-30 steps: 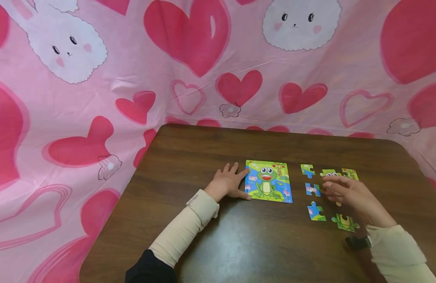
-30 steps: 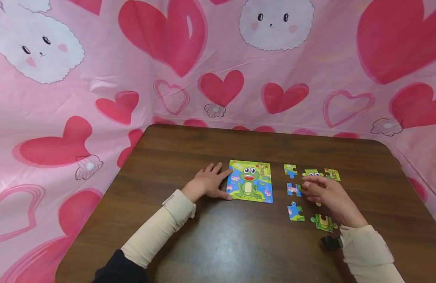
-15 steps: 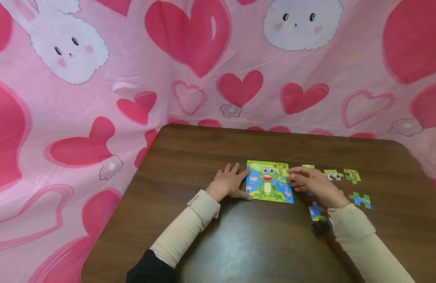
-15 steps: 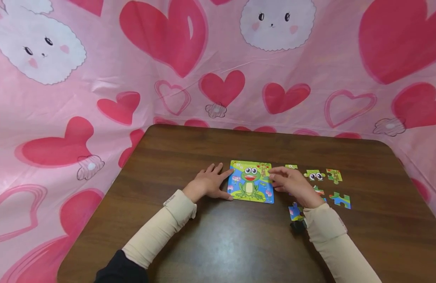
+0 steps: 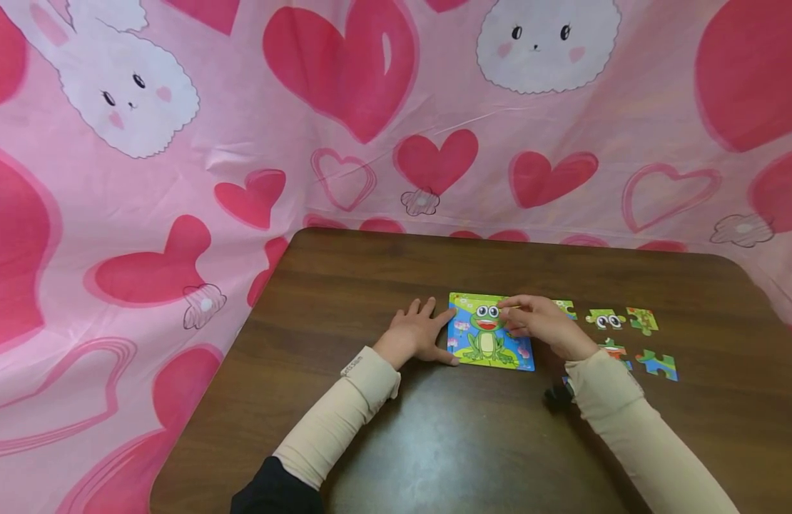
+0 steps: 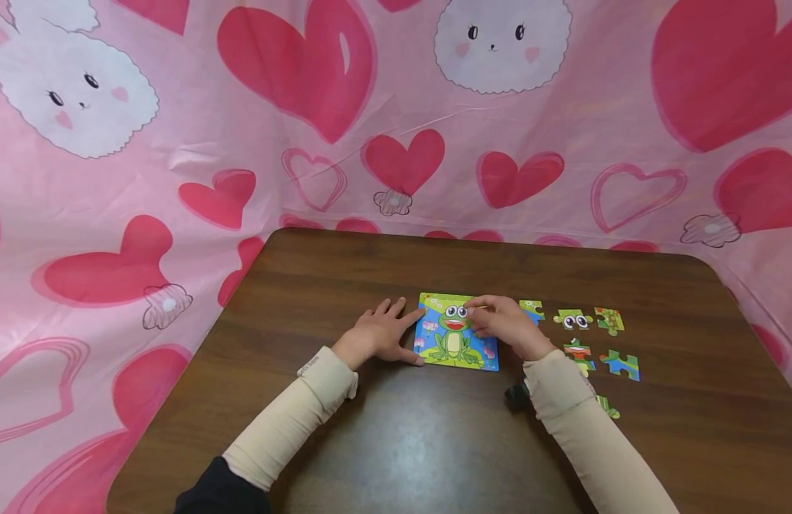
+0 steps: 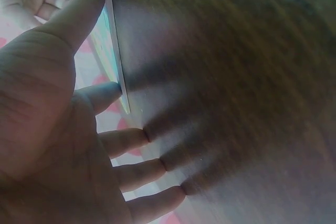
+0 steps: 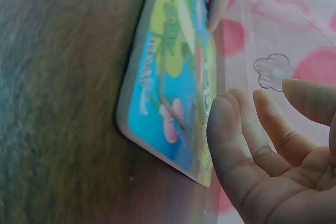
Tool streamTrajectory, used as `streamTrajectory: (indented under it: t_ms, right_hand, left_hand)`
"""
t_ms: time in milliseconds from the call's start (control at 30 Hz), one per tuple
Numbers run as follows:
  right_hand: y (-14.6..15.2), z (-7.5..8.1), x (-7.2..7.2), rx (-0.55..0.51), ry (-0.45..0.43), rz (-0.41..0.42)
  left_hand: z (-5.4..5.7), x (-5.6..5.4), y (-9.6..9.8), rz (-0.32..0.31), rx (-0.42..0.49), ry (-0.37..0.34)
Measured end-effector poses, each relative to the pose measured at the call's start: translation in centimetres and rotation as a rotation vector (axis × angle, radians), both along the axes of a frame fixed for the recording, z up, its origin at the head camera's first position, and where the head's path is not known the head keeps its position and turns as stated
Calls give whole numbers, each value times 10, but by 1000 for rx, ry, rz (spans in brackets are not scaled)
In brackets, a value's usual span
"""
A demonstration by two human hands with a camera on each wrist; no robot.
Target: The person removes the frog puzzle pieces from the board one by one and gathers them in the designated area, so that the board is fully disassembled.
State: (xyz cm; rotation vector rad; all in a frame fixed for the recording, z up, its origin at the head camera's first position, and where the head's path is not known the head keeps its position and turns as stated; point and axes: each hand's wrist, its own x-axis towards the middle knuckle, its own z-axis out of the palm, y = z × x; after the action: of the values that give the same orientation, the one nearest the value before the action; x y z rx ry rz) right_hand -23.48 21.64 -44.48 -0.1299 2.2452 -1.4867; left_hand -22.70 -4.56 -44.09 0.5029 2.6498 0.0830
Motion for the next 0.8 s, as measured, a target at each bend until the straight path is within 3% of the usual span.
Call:
streamTrajectory:
  t_ms: [600, 800]
  right_hand:
    - [-12, -5, -6, 324, 122, 116]
    - [-12, -1, -6, 441, 203, 136]
  left_hand:
    - [0, 1, 1, 4, 3, -9]
    - [0, 0, 0, 2, 1, -6]
